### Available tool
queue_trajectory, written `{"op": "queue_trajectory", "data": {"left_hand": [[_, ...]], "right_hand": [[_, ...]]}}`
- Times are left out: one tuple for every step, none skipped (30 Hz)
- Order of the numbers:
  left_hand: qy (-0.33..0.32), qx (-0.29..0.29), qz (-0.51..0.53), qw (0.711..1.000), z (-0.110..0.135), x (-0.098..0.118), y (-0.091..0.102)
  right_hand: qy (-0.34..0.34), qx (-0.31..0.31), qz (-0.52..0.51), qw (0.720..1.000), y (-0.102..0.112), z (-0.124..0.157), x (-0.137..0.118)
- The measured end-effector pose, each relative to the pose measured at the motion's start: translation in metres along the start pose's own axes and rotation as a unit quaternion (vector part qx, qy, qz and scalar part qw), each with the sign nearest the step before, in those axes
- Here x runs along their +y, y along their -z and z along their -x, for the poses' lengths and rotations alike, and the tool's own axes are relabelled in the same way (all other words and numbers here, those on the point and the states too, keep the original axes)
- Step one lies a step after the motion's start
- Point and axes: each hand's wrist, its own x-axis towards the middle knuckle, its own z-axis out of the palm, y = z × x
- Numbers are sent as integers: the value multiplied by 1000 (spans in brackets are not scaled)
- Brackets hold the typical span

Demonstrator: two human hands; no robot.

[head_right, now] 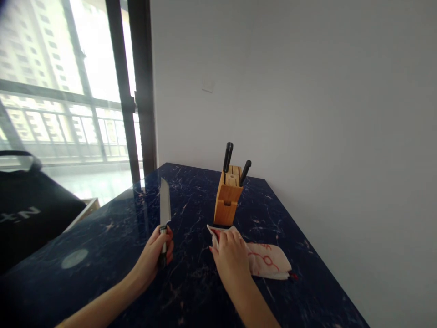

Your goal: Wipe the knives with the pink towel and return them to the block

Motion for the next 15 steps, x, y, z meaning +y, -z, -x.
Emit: {"op": "queue_trajectory", "data": {"left_hand": [[-4, -1, 13, 1000, 1, 1, 0], [-8, -4, 21, 1000, 1, 3, 0], [-16, -3, 23, 1000, 2, 5, -1], [-30, 3, 21, 999, 3, 8, -3], [-49, 17, 19, 998, 4, 11, -5], [-72, 35, 20, 997, 5, 15, -7], [-95, 53, 24, 994, 6, 18, -10], [-112, 62, 30, 991, 8, 22, -12], [-123, 58, 32, 990, 9, 24, -14], [-126, 47, 30, 990, 11, 26, -16], [-124, 30, 22, 992, 13, 28, -17], [-117, 11, 12, 993, 14, 28, -18], [-105, -9, -1, 994, 15, 27, -19], [-91, -32, -17, 995, 17, 26, -19], [-76, -57, -35, 995, 18, 25, -18]], "right_hand": [[2, 5, -8, 1000, -6, -1, -2], [1, 12, -11, 1000, -12, -1, -2], [0, 19, -13, 1000, -18, -1, 0], [-1, 27, -15, 1000, -23, 0, 1], [1, 34, -19, 999, -27, 1, 3], [5, 40, -24, 999, -30, 2, 5], [8, 46, -29, 998, -31, 3, 6], [13, 51, -35, 998, -32, 4, 6], [17, 56, -39, 998, -33, 5, 6], [20, 58, -43, 997, -32, 6, 5], [22, 59, -46, 997, -31, 7, 5], [23, 58, -48, 997, -31, 8, 4], [23, 54, -49, 997, -30, 8, 3], [21, 51, -50, 997, -29, 8, 3], [17, 50, -50, 997, -29, 8, 2]]}}
